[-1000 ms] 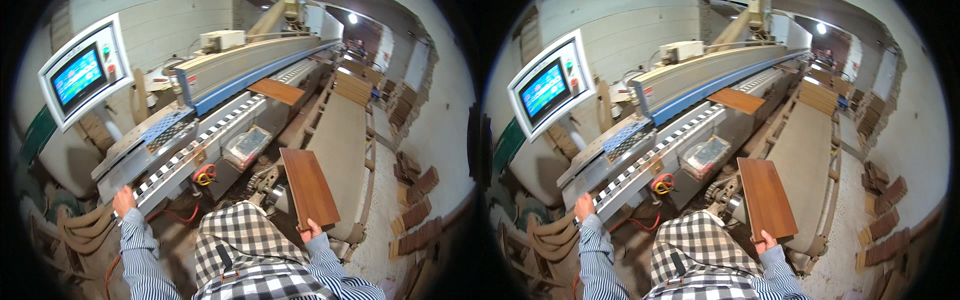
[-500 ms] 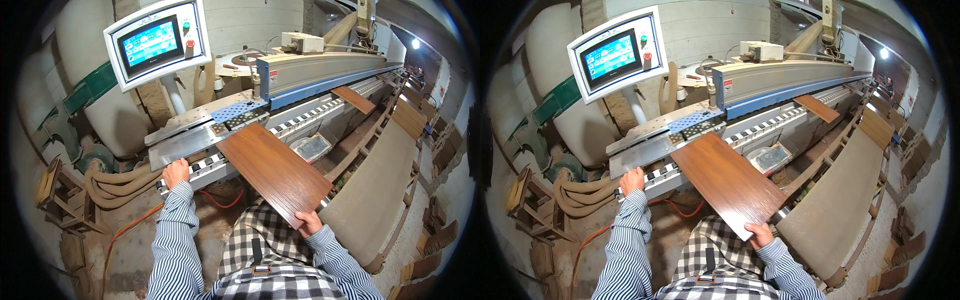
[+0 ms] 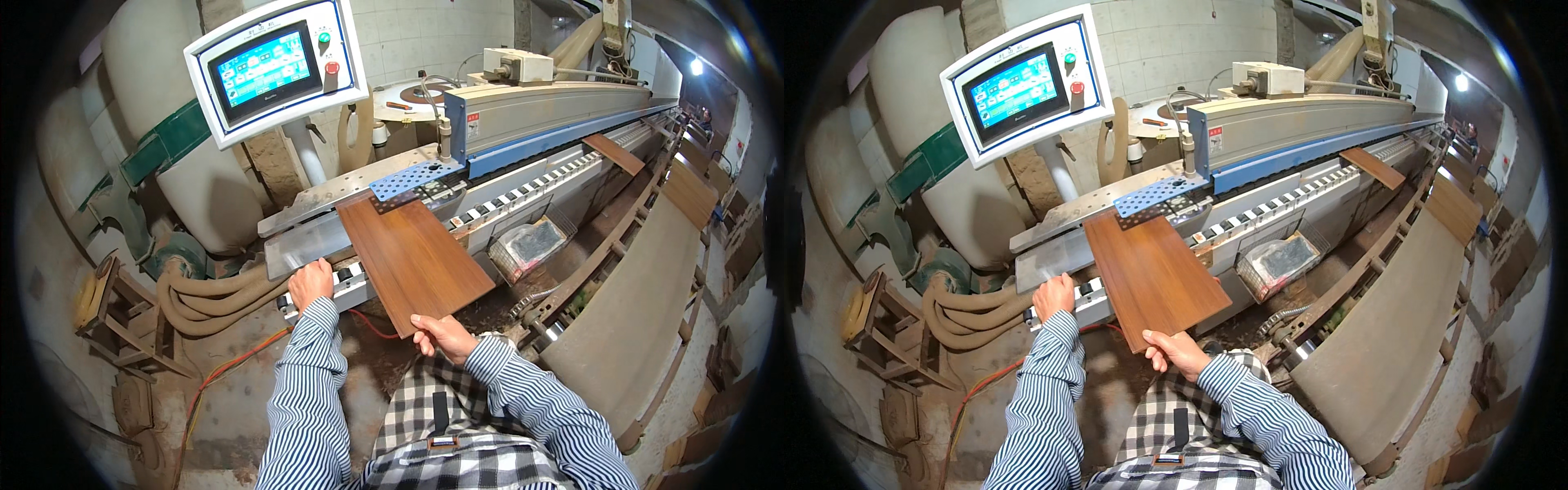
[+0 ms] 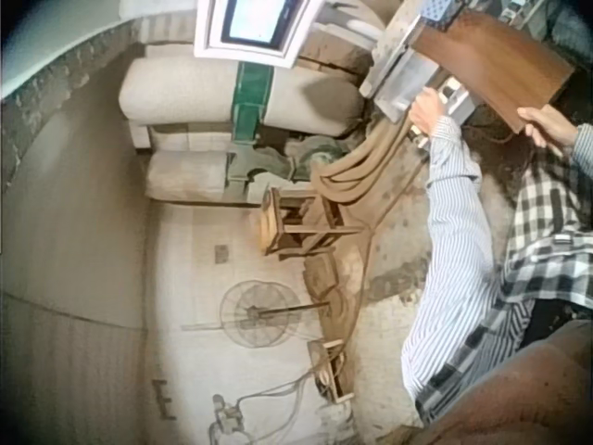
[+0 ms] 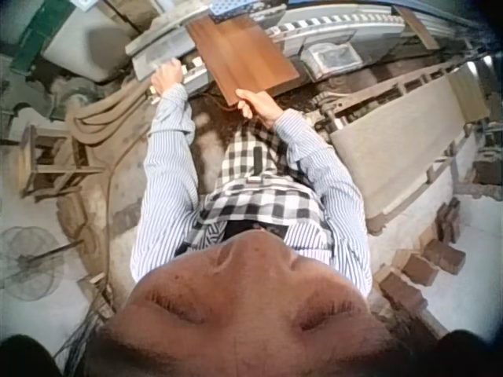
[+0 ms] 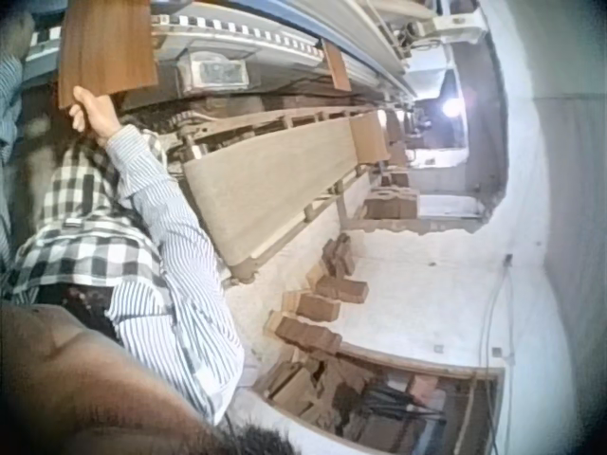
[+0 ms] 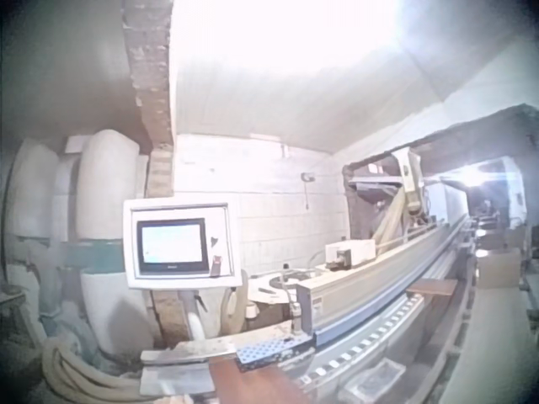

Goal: The person repeatedly feeds rectangular wooden planks through a planer machine, one at a time, using both hands to guide each piece from the input side to the output side. The person stacks the processed planks on a nearby table.

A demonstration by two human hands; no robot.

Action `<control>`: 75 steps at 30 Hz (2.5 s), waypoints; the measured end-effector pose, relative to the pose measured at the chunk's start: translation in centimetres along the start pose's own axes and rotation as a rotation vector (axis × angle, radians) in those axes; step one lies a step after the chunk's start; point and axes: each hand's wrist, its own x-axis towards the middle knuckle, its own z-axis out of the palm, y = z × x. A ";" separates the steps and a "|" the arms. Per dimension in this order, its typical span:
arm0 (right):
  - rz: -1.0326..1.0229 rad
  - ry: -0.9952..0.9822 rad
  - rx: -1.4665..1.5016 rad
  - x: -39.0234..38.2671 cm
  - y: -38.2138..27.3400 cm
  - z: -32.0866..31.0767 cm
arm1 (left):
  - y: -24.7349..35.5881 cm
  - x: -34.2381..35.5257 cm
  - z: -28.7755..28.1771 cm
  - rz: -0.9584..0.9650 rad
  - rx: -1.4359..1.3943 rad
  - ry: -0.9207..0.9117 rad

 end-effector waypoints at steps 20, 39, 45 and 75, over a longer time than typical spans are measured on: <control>-0.126 0.249 0.062 -0.3 -0.3 -2.2 | -0.3 0.1 0.1 -0.004 0.013 -0.043; -0.307 0.546 -0.030 -1.6 -4.6 -15.3 | -0.1 0.5 1.2 -0.005 0.101 -0.074; -0.383 0.604 0.079 -5.2 1.9 -20.4 | -0.7 0.4 1.7 0.028 0.103 -0.066; 0.364 0.965 0.436 2.4 30.4 -34.0 | -2.8 2.3 3.3 0.052 -0.002 -0.174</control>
